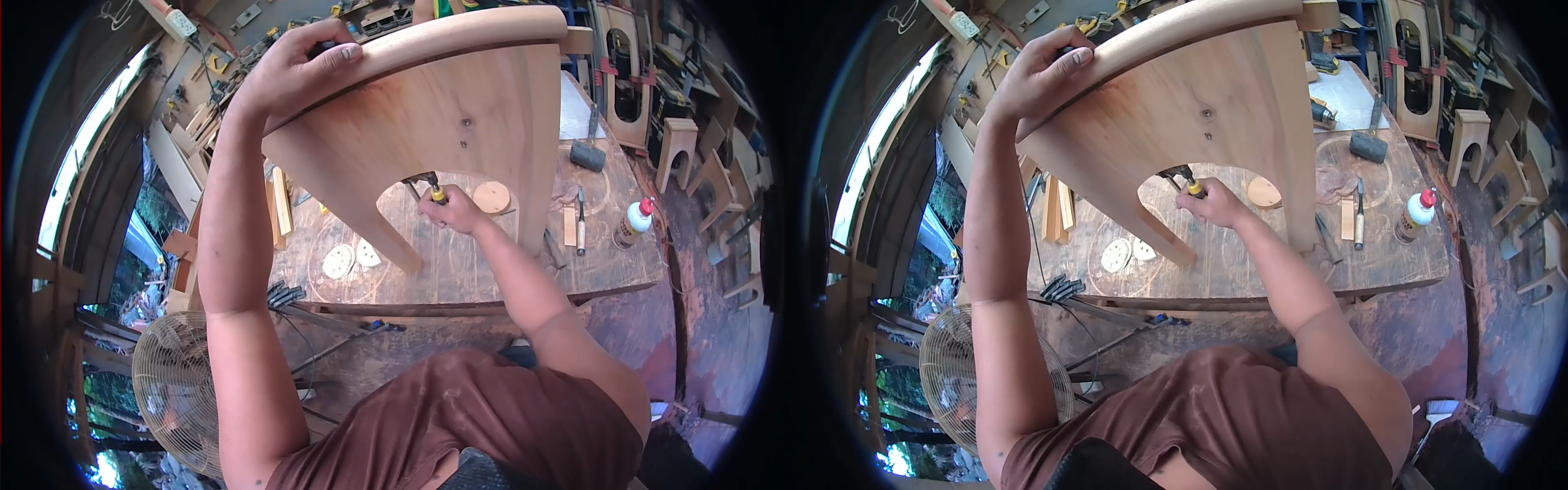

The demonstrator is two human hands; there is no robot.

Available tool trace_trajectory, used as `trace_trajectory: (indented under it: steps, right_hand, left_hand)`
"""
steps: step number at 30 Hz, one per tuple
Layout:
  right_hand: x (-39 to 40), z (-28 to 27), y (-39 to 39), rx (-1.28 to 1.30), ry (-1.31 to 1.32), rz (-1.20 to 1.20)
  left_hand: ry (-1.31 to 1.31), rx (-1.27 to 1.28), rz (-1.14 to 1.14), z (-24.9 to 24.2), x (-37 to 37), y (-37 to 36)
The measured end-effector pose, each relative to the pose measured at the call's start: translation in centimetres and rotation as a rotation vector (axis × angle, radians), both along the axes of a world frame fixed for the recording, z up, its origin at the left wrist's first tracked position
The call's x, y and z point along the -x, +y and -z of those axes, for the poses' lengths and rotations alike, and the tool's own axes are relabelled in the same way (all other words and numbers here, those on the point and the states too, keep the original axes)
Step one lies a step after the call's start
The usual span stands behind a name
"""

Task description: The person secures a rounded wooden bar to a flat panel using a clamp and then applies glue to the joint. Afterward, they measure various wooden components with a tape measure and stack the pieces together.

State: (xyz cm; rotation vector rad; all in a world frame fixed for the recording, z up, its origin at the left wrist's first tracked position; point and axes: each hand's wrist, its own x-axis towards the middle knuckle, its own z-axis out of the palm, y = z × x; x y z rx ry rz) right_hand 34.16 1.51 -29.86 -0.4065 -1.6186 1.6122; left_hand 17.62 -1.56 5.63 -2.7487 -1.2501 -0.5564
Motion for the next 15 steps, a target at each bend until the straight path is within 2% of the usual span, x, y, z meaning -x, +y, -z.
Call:
trace_trajectory:
  steps: [4, 6, 7, 9, 13, 15]
  right_hand:
    - [0.2, -0.5, -0.8, -0.002, 0.05, 0.071]
    - [0.5, -0.5, -1.6, -0.016, 0.001, 0.275]
    - [0.7, -0.3, -2.0, -0.016, 0.004, 0.275]
    - [1.1, 0.2, -2.6, -0.156, -0.048, 0.534]
    - [1.0, -0.5, -2.7, -0.143, -0.033, 0.52]
    - [0.9, 0.3, -1.4, -0.162, -0.002, 0.357]
  left_hand:
    - [-0.075, 0.066, -0.006, 0.0, -0.2, 0.3]
    - [-0.077, 0.067, 0.01, -0.2, 0.0, 0.7]
    - [-0.081, 0.07, 0.023, -0.2, 0.0, 0.8]
    - [-0.09, 0.062, -0.009, -0.1, -0.1, 0.8]
    - [-0.103, 0.052, -0.05, -0.1, -0.2, 0.5]
    - [-0.137, 0.046, -0.017, 0.1, -0.1, 0.6]
